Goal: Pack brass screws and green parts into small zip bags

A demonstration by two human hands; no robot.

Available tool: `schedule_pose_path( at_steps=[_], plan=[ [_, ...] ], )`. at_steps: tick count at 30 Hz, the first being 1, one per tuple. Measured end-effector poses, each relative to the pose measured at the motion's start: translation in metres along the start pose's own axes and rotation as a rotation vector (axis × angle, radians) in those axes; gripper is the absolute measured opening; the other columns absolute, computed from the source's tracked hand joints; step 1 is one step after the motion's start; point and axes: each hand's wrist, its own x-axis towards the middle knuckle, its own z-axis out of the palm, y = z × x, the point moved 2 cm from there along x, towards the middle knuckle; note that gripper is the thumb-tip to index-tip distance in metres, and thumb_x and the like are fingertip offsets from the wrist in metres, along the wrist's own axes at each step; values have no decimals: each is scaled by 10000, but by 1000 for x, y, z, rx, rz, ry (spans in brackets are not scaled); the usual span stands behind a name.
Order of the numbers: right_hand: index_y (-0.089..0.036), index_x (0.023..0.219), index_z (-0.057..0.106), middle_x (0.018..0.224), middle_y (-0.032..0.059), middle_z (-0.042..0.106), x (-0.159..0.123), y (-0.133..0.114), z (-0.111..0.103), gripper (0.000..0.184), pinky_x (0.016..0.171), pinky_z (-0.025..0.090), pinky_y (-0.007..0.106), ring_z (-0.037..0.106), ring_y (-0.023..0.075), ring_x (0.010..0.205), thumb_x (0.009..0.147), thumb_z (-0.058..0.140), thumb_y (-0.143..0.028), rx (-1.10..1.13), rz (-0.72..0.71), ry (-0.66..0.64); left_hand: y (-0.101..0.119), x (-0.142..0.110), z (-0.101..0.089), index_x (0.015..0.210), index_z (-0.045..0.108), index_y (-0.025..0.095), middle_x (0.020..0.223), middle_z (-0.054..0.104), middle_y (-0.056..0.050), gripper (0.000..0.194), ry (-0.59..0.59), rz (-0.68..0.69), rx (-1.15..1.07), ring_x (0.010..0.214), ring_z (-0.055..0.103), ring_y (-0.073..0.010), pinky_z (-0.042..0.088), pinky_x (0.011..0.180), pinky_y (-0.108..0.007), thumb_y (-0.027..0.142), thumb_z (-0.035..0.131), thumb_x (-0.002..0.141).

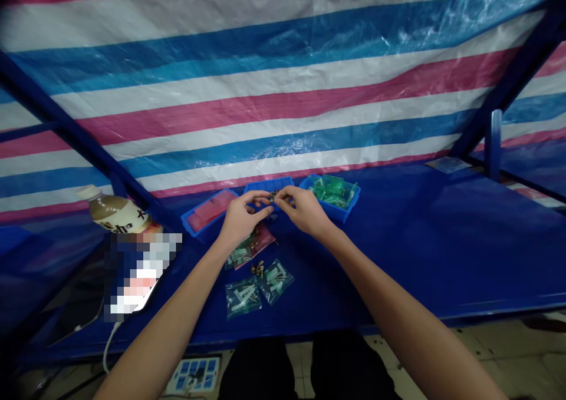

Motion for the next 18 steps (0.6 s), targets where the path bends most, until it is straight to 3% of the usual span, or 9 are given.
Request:
schedule_pose_path(
  at_steps=[8, 13, 18],
  plan=[
    [-182, 887, 652, 898, 52, 712, -1, -6, 0, 122, 719, 465, 293, 628, 163, 778, 873, 563, -264, -1, -23, -14, 0, -1, 2, 1066, 692, 222, 977, 717, -40, 339, -35, -7, 20, 852, 606, -187, 432, 657, -270, 329, 758, 751],
    [-180, 773, 631, 763, 42, 680, -2, -8, 1, 265, 610, 396, 280, 570, 149, 657, 933, 476, -323, -129, -21, -27, 4, -1, 2, 1054, 678, 212, 936, 705, -43, 347, -4, 17, -3, 817, 599, -173, 407, 612, -253, 372, 752, 755],
    [-179, 698, 588, 622, 13, 598, -2, -2, 2, 330, 546, 316, 280, 483, 127, 551, 946, 451, -347, -224, -2, -14, 8, -4, 5, 1007, 680, 205, 876, 700, -25, 263, -46, 29, -30, 755, 613, -153, 398, 586, -244, 365, 710, 800]
  ],
)
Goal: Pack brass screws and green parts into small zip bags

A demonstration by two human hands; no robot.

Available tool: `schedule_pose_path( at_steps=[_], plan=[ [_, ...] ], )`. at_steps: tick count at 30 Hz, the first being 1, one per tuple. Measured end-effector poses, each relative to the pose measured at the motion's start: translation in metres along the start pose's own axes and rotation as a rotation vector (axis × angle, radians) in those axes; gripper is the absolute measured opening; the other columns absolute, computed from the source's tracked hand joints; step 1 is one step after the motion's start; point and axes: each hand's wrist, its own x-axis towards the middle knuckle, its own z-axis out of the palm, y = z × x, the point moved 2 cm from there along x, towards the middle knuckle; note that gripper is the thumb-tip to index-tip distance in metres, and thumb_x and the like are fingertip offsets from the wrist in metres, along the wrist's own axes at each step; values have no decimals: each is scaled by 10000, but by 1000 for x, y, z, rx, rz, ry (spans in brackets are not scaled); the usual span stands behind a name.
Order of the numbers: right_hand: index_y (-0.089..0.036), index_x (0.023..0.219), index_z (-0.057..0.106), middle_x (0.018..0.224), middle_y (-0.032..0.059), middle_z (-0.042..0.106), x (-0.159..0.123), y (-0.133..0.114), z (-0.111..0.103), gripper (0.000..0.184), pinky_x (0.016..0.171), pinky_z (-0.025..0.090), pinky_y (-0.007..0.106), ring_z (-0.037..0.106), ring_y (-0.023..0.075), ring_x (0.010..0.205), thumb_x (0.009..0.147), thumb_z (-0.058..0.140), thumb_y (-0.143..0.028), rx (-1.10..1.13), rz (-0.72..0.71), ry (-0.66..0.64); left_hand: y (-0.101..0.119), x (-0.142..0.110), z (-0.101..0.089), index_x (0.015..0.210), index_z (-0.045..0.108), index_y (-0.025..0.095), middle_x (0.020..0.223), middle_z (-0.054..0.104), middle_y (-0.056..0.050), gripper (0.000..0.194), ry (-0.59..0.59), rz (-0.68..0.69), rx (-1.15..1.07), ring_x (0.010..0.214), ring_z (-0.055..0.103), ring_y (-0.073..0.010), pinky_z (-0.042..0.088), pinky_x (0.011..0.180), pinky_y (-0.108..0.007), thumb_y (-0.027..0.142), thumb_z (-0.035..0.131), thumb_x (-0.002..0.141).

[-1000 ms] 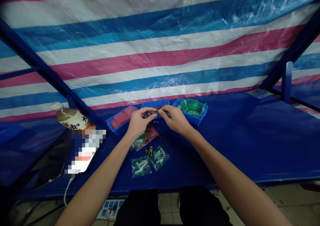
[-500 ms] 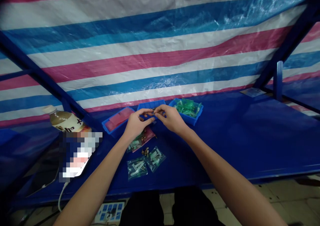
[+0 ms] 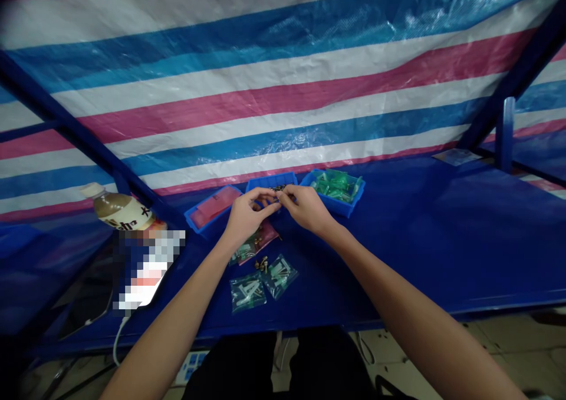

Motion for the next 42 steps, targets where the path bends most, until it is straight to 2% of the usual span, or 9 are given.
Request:
schedule_pose_path(
  at_steps=[4, 9, 12, 15, 18, 23, 30, 36, 42],
  plan=[
    [-174, 698, 599, 654, 22, 631, 0, 2, 1, 364, 572, 346, 270, 531, 134, 582, 961, 434, -365, 43, 3, -21, 0, 0, -3, 962, 697, 205, 869, 707, -25, 209, -3, 39, 105, 752, 617, -162, 456, 679, -276, 377, 660, 850],
    [-167, 795, 646, 714, 28, 661, -2, -2, 4, 337, 629, 384, 263, 573, 139, 634, 972, 434, -359, 61, -23, -78, -12, 4, -24, 1076, 692, 236, 1085, 656, -67, 216, 218, 213, 532, 1043, 528, -249, 420, 953, -404, 307, 624, 884],
    [-166, 781, 651, 712, 17, 657, -4, -4, 8, 286, 614, 366, 257, 555, 131, 627, 950, 492, -335, 8, -78, -232, -17, 5, -34, 1223, 632, 270, 1228, 581, -85, 339, 276, 224, 689, 1118, 460, -282, 387, 999, -455, 326, 609, 890],
    [-169, 835, 657, 720, 8, 667, -8, -2, 15, 176, 589, 364, 245, 564, 126, 626, 883, 616, -333, 6, -62, -444, -12, 4, -35, 1260, 607, 270, 1246, 561, -93, 348, 304, 226, 732, 1120, 449, -288, 381, 1002, -462, 346, 543, 926],
    [-181, 784, 636, 692, 0, 647, -11, 1, 21, 245, 550, 337, 251, 541, 127, 600, 800, 712, -413, -91, -40, -527, -5, 1, -29, 1235, 620, 261, 1206, 577, -95, 321, 294, 242, 733, 1108, 454, -288, 387, 979, -460, 332, 500, 946],
    [-192, 670, 589, 698, 10, 623, -15, -1, 25, 270, 562, 309, 271, 524, 141, 640, 786, 725, -394, -231, -121, -549, -4, 0, -20, 1165, 654, 231, 1150, 597, -96, 286, 233, 259, 713, 1083, 465, -280, 390, 967, -460, 314, 483, 951],
    [-200, 673, 614, 704, 33, 663, -13, 2, 12, 141, 554, 334, 264, 583, 158, 639, 810, 635, -226, -308, -2, -582, -8, 0, -18, 1076, 687, 204, 1061, 640, -84, 259, 234, 250, 693, 1047, 483, -259, 399, 971, -427, 304, 482, 952],
    [-195, 911, 616, 895, 93, 689, -10, 14, 10, 156, 616, 386, 286, 647, 253, 848, 843, 639, -333, -488, 26, -452, -6, 0, -16, 1051, 697, 202, 1024, 671, -77, 257, 190, 247, 681, 1024, 500, -268, 410, 936, -431, 299, 482, 950],
    [-189, 923, 587, 973, 92, 685, -10, 11, 18, 62, 663, 397, 290, 649, 230, 869, 880, 554, -220, -457, -46, -454, -4, 2, -27, 1050, 695, 201, 981, 675, -90, 274, 200, 296, 732, 997, 503, -277, 410, 918, -432, 288, 452, 958]
  ],
)
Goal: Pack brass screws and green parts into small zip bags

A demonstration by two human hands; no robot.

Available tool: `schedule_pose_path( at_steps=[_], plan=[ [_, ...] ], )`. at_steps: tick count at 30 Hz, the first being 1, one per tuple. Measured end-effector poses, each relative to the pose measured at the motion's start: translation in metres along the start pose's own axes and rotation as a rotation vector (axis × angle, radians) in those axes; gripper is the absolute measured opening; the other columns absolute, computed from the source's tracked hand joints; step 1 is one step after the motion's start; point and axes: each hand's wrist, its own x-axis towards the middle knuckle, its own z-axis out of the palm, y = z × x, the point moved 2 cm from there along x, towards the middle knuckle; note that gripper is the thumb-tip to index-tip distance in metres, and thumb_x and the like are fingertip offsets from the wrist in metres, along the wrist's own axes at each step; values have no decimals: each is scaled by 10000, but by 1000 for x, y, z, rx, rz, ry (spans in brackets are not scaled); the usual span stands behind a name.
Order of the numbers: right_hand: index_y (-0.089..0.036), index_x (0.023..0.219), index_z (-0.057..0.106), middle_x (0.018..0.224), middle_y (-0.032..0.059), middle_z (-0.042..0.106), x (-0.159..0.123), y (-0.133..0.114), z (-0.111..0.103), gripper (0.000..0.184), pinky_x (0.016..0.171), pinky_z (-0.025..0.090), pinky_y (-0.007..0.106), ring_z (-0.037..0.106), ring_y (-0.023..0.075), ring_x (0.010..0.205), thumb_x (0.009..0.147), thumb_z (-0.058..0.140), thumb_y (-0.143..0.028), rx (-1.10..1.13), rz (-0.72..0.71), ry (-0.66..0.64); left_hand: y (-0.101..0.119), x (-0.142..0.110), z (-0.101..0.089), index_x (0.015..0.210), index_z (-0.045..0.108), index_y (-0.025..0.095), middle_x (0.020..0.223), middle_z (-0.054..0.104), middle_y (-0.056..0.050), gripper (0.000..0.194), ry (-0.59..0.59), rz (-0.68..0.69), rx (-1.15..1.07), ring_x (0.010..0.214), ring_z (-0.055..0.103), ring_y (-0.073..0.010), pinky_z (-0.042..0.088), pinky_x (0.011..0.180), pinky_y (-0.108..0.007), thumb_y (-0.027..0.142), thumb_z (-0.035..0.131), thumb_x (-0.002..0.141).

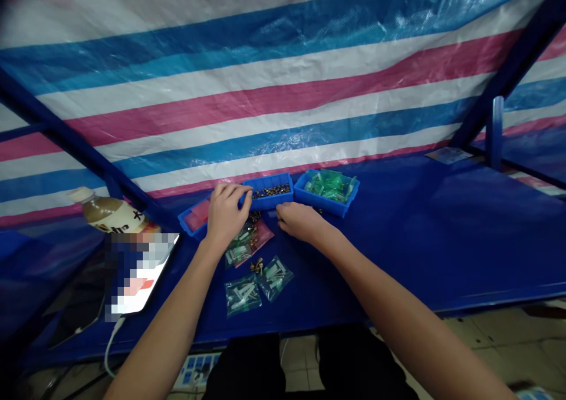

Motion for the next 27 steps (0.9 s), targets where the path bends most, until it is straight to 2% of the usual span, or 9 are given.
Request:
schedule_pose_path(
  at_steps=[7, 12, 16, 18, 20, 23, 27],
  plan=[
    [-180, 902, 567, 951, 87, 672, 1, -2, 0, 102, 651, 382, 286, 636, 214, 841, 922, 477, -224, -3, 2, 82, 2, -3, 4, 1098, 680, 172, 984, 667, -111, 311, -104, 107, 57, 978, 510, -273, 407, 897, -421, 271, 413, 970],
    [-185, 1011, 580, 980, 84, 680, 1, -6, -1, 132, 686, 399, 279, 636, 207, 880, 943, 513, -276, 44, -8, 122, 0, -3, 4, 1096, 681, 181, 973, 664, -110, 302, -75, 102, 83, 970, 518, -268, 411, 893, -413, 268, 421, 967],
    [-192, 763, 618, 789, 77, 685, -3, -17, -3, 346, 591, 349, 285, 630, 205, 723, 955, 473, -441, -12, 3, 83, -3, -3, 3, 1070, 686, 170, 959, 660, -110, 300, -47, 69, 116, 959, 517, -265, 416, 889, -405, 271, 422, 968],
    [-193, 706, 622, 738, 73, 679, -5, -22, -1, 388, 557, 313, 288, 617, 202, 678, 933, 494, -480, -7, 1, 30, -1, -4, 5, 1054, 687, 159, 951, 661, -109, 301, -52, 64, 121, 951, 518, -258, 421, 890, -400, 267, 418, 972],
    [-190, 717, 623, 727, 60, 679, -5, -25, 2, 325, 547, 295, 287, 602, 184, 654, 910, 538, -436, 57, -5, -2, 3, -5, 7, 1046, 687, 156, 946, 666, -103, 299, -74, 82, 113, 952, 522, -249, 428, 891, -394, 264, 417, 975],
    [-174, 692, 587, 694, 38, 663, -3, -26, 6, 211, 544, 299, 274, 564, 145, 612, 873, 562, -280, 210, -13, 1, 11, -7, 11, 1043, 687, 157, 960, 677, -94, 294, -119, 128, 72, 965, 527, -242, 436, 889, -389, 267, 422, 977],
    [-173, 613, 535, 597, 14, 613, 0, -24, -1, 206, 520, 332, 253, 517, 117, 536, 819, 527, -177, 507, 14, 13, 16, -7, 11, 1000, 700, 163, 971, 696, -83, 282, -113, 101, -111, 964, 552, -230, 440, 904, -384, 287, 448, 971]
  ],
)
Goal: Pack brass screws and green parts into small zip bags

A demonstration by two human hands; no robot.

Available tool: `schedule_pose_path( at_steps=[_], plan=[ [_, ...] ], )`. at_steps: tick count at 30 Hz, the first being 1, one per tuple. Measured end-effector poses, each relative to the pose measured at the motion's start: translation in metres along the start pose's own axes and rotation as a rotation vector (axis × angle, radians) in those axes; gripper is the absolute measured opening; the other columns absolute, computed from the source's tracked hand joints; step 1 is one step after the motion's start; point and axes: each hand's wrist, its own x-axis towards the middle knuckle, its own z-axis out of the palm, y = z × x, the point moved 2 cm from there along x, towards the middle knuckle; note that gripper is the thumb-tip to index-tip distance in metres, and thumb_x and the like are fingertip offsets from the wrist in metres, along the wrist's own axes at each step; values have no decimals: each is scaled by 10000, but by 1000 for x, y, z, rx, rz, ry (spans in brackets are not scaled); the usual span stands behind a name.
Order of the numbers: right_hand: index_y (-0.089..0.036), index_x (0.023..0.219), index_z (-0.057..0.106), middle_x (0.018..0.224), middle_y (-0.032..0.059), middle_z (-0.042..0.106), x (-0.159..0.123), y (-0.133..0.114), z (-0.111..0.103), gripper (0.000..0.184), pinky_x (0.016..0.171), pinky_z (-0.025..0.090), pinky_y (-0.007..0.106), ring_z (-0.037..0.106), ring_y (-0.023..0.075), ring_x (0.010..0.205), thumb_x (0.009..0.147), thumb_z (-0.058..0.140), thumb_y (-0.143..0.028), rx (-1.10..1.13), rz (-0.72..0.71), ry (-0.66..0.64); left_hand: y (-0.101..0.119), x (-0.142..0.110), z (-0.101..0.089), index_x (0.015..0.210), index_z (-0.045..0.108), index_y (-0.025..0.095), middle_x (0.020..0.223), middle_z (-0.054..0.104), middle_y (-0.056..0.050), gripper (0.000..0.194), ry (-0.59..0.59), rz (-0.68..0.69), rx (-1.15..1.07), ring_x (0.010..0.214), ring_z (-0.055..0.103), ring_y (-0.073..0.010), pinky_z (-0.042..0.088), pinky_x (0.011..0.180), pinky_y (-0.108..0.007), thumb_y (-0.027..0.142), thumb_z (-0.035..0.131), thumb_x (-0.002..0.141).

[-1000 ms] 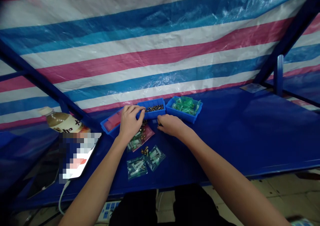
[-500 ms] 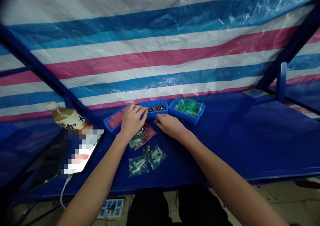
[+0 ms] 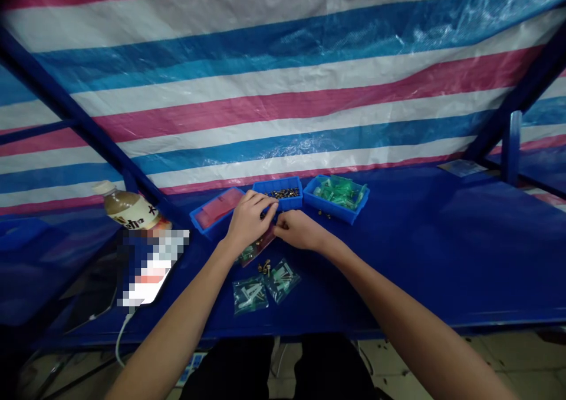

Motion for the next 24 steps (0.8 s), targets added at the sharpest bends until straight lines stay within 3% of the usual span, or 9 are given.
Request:
schedule_pose_path(
  at_steps=[6, 10, 17, 21, 24],
  plan=[
    [-174, 648, 557, 636, 49, 665, 1, 4, -18, 176, 527, 453, 261, 586, 137, 535, 804, 477, -178, 424, 90, 22, -2, 2, 2, 950, 714, 167, 927, 723, -62, 331, -5, -154, -410, 900, 630, -198, 455, 866, -342, 279, 404, 986],
    [-178, 639, 563, 624, 38, 662, -1, 10, -33, 179, 537, 454, 268, 584, 138, 534, 801, 491, -201, 426, 86, 52, 4, 2, 5, 989, 717, 163, 991, 713, -81, 314, -16, -235, -560, 944, 636, -208, 471, 833, -321, 320, 446, 969],
    [-192, 675, 554, 634, -21, 546, -10, 6, -54, 201, 597, 377, 259, 486, 105, 594, 857, 522, -273, 462, -165, 184, 8, 4, 5, 1161, 656, 171, 1132, 696, -104, 400, -20, -487, -1085, 1000, 650, -219, 483, 844, -312, 403, 678, 835],
    [-193, 694, 529, 640, -22, 547, -8, 5, -52, 249, 568, 363, 256, 463, 97, 561, 856, 587, -373, 578, -119, 294, 6, 3, 6, 1134, 661, 144, 1026, 721, -113, 468, -129, -670, -1411, 818, 686, -189, 506, 757, -301, 364, 783, 740],
    [-197, 745, 523, 629, -26, 544, -5, 6, -48, 285, 543, 367, 252, 463, 100, 538, 843, 616, -448, 639, -44, 382, 2, 2, 9, 1003, 689, 125, 926, 727, -89, 419, -5, -772, -1477, 743, 681, -161, 517, 736, -285, 299, 848, 657]
  ],
)
